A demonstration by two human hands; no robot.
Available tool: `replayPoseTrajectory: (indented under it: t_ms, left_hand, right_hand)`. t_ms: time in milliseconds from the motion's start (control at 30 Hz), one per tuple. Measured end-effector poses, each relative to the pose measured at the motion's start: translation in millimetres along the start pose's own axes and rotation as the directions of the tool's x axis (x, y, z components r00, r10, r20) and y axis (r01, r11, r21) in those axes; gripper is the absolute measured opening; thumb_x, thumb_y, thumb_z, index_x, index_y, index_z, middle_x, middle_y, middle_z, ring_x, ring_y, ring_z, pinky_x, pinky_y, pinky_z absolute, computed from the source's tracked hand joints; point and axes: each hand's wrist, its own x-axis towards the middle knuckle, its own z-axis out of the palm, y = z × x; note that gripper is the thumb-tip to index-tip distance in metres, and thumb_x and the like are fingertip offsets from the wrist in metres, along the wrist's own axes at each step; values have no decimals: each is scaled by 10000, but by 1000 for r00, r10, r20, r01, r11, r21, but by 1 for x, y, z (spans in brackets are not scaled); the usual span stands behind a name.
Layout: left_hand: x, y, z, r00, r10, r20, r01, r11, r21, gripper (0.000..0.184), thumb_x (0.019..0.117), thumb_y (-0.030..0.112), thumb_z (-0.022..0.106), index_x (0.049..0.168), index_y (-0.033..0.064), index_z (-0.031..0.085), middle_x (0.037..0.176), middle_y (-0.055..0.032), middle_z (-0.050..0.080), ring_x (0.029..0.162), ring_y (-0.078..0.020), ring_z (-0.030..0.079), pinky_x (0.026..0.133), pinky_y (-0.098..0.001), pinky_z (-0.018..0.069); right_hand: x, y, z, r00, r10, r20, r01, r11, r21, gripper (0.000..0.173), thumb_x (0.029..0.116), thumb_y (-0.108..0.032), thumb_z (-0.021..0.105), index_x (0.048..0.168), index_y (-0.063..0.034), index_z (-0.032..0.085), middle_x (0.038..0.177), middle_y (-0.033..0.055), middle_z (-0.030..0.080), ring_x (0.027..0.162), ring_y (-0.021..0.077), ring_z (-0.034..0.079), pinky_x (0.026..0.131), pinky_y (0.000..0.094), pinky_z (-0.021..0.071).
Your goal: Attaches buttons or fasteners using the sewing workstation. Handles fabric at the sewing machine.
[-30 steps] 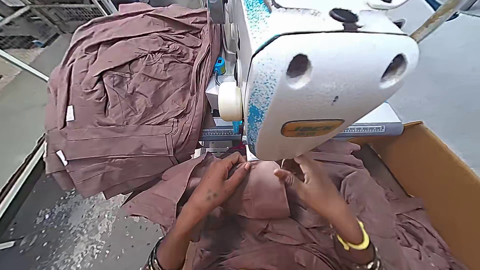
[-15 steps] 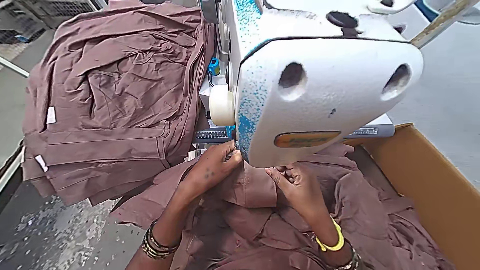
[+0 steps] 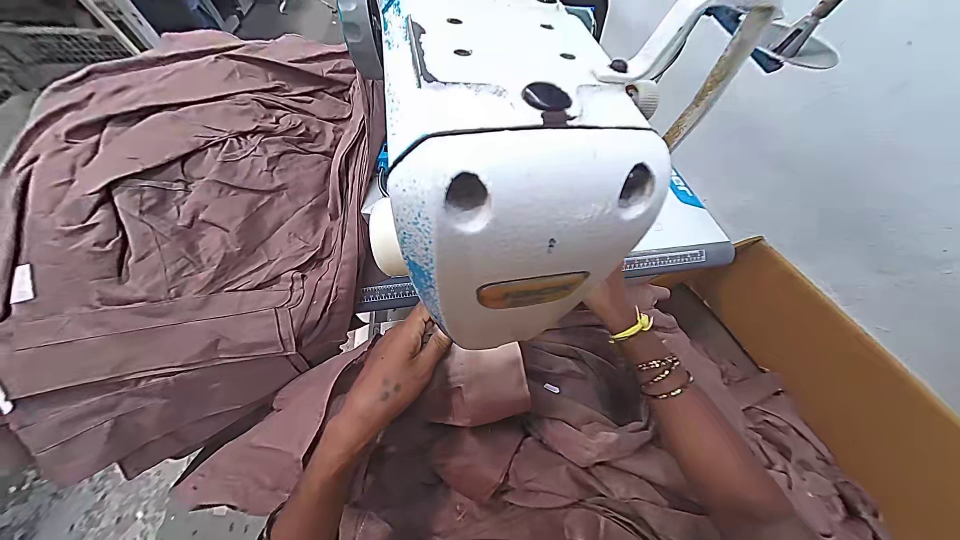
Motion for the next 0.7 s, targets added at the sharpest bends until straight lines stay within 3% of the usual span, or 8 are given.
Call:
replayPoseTrajectory:
  t_ms: [100, 267, 333, 433, 533, 600, 633, 700]
  left_hand:
    - [-5, 3, 5, 998, 14, -55, -13, 1000, 23, 362, 1041, 377, 492, 1129, 59, 640, 909, -43, 659, 864, -115, 642, 783, -363, 528]
    - [-5, -5, 10, 999, 23, -49, -26, 998, -64, 323, 1045, 373, 492, 1120, 85, 620, 915, 4, 639, 851, -35, 614, 780, -271, 513]
    - [-4, -3, 10, 998, 15, -62, -20, 996, -83, 280, 1040, 339, 510, 1095, 86, 618, 868, 25, 621, 799, -13, 593, 744, -240, 496]
    - [-5, 1, 8, 997, 1, -78, -9, 995, -104, 229, 1032, 287, 536, 1053, 74, 617, 817, 45, 594, 754, 25, 564, 712, -192, 475]
    - [-12, -1, 16, 977, 117, -179, -115, 993, 22, 270, 1021, 288, 536, 1059, 35, 625, 754, -12, 603, 673, -71, 582, 637, -275, 495]
    - [-33, 4, 18, 936, 311, -165, -291, 947, 134, 293, 1030, 303, 556, 1040, 24, 646, 736, -77, 661, 629, -179, 658, 574, -365, 552]
    - [-46, 6, 17, 918, 380, -111, -365, 921, 136, 302, 1039, 344, 549, 1037, 55, 638, 728, -60, 649, 602, -166, 643, 542, -338, 547]
    - [-60, 3, 17, 898, 434, -67, -430, 900, 75, 299, 1063, 394, 515, 1041, 102, 580, 708, -18, 584, 563, -86, 553, 517, -222, 481]
  right_hand:
    - [10, 12, 15, 996, -11, 88, 18, 996, -82, 283, 1009, -175, 606, 1191, 20, 700, 1139, 281, 643, 1050, 459, 638, 826, 537, 535]
    - [0, 21, 14, 996, 2, -87, 10, 991, 134, 209, 973, -196, 659, 997, 0, 725, 971, 215, 678, 925, 390, 669, 777, 503, 540]
    - [-4, 13, 3, 990, 130, -49, -113, 958, 263, 213, 968, -159, 665, 1021, 34, 737, 930, 201, 701, 850, 336, 679, 800, 502, 540]
    - [-5, 1, -11, 959, 278, 44, -270, 865, 424, 224, 968, -136, 659, 1116, 20, 721, 894, 121, 690, 714, 157, 597, 702, 343, 518]
    - [-1, -18, -30, 919, 340, 197, -392, 753, 528, 218, 970, -113, 677, 1165, -15, 690, 995, 64, 724, 838, 75, 654, 795, 295, 535]
    - [-11, -38, -39, 982, 183, 43, -179, 844, 506, 170, 947, -100, 684, 1063, 22, 709, 929, 99, 734, 781, 106, 669, 733, 305, 550]
    - [-18, -48, -37, 995, 40, -94, 6, 895, 446, 150, 934, -119, 687, 981, 18, 725, 874, 110, 735, 754, 127, 685, 704, 294, 565]
    - [-33, -64, -28, 922, -280, -269, 347, 904, 251, 206, 976, -217, 646, 879, -39, 685, 800, 106, 699, 764, 184, 695, 711, 308, 577]
